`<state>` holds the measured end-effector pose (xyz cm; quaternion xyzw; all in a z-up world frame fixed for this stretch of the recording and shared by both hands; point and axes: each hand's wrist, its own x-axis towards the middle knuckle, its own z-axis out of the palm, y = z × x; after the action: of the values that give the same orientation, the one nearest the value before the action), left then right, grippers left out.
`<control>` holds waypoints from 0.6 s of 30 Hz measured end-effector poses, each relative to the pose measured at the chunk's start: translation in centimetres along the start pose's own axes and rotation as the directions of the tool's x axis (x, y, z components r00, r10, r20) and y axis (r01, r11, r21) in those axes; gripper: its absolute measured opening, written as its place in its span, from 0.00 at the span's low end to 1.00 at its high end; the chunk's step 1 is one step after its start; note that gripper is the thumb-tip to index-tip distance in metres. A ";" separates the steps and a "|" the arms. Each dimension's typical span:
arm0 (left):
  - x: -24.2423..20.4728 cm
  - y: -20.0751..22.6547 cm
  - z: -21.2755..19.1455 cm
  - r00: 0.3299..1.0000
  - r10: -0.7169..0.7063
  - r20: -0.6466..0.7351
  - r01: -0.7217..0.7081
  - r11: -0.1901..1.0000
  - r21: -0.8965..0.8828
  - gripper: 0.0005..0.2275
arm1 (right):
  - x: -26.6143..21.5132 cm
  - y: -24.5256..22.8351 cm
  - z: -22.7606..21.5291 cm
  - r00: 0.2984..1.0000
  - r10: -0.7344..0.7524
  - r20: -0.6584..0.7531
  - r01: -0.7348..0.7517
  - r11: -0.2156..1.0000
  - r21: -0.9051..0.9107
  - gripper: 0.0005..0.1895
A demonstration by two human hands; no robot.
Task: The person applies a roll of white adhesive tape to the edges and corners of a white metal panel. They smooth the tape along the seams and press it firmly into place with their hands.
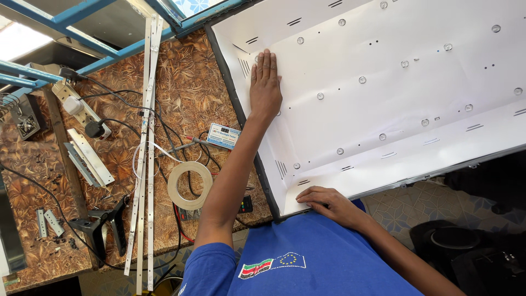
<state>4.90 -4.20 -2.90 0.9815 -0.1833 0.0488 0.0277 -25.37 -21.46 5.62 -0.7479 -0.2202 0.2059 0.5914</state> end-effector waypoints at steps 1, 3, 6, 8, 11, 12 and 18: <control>0.0 0.1 -0.2 1.000 0.002 -0.002 -0.002 1.000 0.019 0.26 | 0.0 0.0 0.0 1.000 0.002 -0.002 -0.002 1.000 -0.002 0.14; -0.2 0.5 -0.7 1.000 0.007 -0.008 -0.007 0.999 0.040 0.26 | 0.1 -0.4 -0.2 1.000 0.002 -0.007 -0.002 1.000 -0.007 0.14; -0.7 1.6 -1.4 0.994 0.018 0.106 -0.022 0.999 0.034 0.27 | 0.3 -1.1 -0.5 0.997 0.072 0.006 -0.072 0.993 0.089 0.14; -1.3 2.2 -1.6 0.990 0.022 0.140 -0.027 0.999 0.032 0.29 | 0.2 -0.9 -0.5 0.997 0.075 0.012 -0.076 0.993 0.092 0.14; -1.6 2.0 -1.9 0.987 -0.060 0.147 0.053 0.997 0.051 0.29 | 0.4 -1.4 -0.7 0.997 0.070 0.032 -0.073 0.994 0.083 0.14; -1.5 2.3 -2.3 0.987 -0.066 0.145 0.059 0.997 0.052 0.29 | 0.3 -1.4 -0.8 0.997 0.068 0.037 -0.070 0.994 0.081 0.14; 0.5 1.8 0.0 0.989 -0.105 0.107 0.089 0.985 0.150 0.26 | 0.3 -1.9 -0.9 0.997 0.070 0.023 -0.072 0.992 0.105 0.14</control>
<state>4.70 -6.08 -2.80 0.9898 -0.1325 0.0044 -0.0521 -24.72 -21.63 7.62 -0.7207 -0.1880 0.2454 0.6205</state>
